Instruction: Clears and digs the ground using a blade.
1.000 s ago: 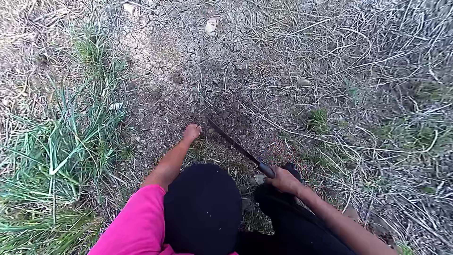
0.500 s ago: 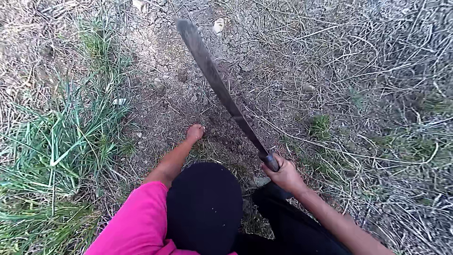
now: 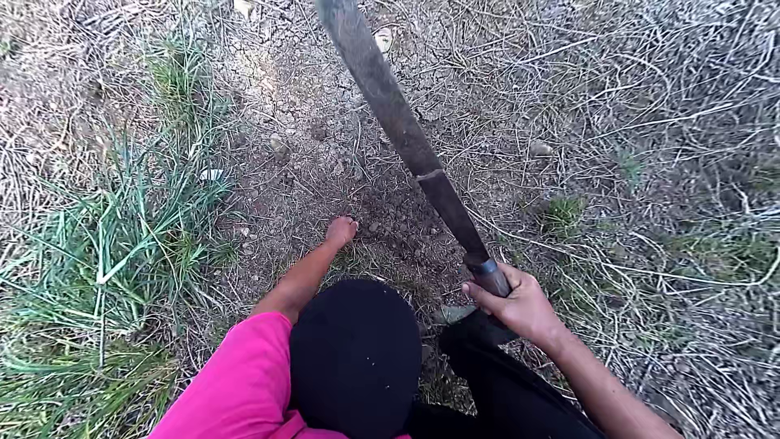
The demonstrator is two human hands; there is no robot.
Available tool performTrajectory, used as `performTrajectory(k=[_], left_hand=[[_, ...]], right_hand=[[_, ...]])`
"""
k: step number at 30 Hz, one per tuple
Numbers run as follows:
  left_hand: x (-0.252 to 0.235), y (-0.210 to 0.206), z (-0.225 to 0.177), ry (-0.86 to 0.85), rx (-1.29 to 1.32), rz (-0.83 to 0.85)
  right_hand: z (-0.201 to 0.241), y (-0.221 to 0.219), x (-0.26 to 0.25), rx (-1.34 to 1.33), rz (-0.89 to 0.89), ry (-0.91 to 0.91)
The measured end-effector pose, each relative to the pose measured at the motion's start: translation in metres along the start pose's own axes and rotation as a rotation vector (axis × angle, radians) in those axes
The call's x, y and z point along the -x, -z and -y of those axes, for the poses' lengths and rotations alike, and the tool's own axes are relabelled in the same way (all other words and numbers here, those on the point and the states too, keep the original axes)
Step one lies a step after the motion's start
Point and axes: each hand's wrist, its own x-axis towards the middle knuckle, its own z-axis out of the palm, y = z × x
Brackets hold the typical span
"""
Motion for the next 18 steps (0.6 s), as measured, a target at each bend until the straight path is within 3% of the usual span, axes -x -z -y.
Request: performTrajectory(k=[3,4,6,8,10,13,18], left_hand=[[0.004,0.002,-0.002,0.006,0.024,-0.005],[0.005,0.003,-0.003,0.004,0.030,-0.003],[0.006,0.003,-0.003,0.002,0.021,-0.001],[0.007,0.003,-0.005,-0.007,0.003,-0.004],[0.008,0.004,-0.004,-0.016,-0.012,-0.006],[0.008,0.003,-0.003,-0.018,-0.033,0.013],[0.009,0.000,-0.002,-0.016,-0.075,0.005]], right_hand=[[-0.022,-0.006,0.001,0.203,-0.050,0.025],[-0.034,-0.006,0.004,0.318,0.022,-0.064],[-0.059,-0.006,0.002,0.555,0.308,-0.412],[-0.092,-0.006,0.000,0.624,0.480,-0.593],[-0.103,0.002,0.004,0.511,0.447,-0.583],[-0.072,0.011,0.006,0.389,0.355,-0.505],[-0.024,0.011,0.014,0.044,0.112,-0.166]])
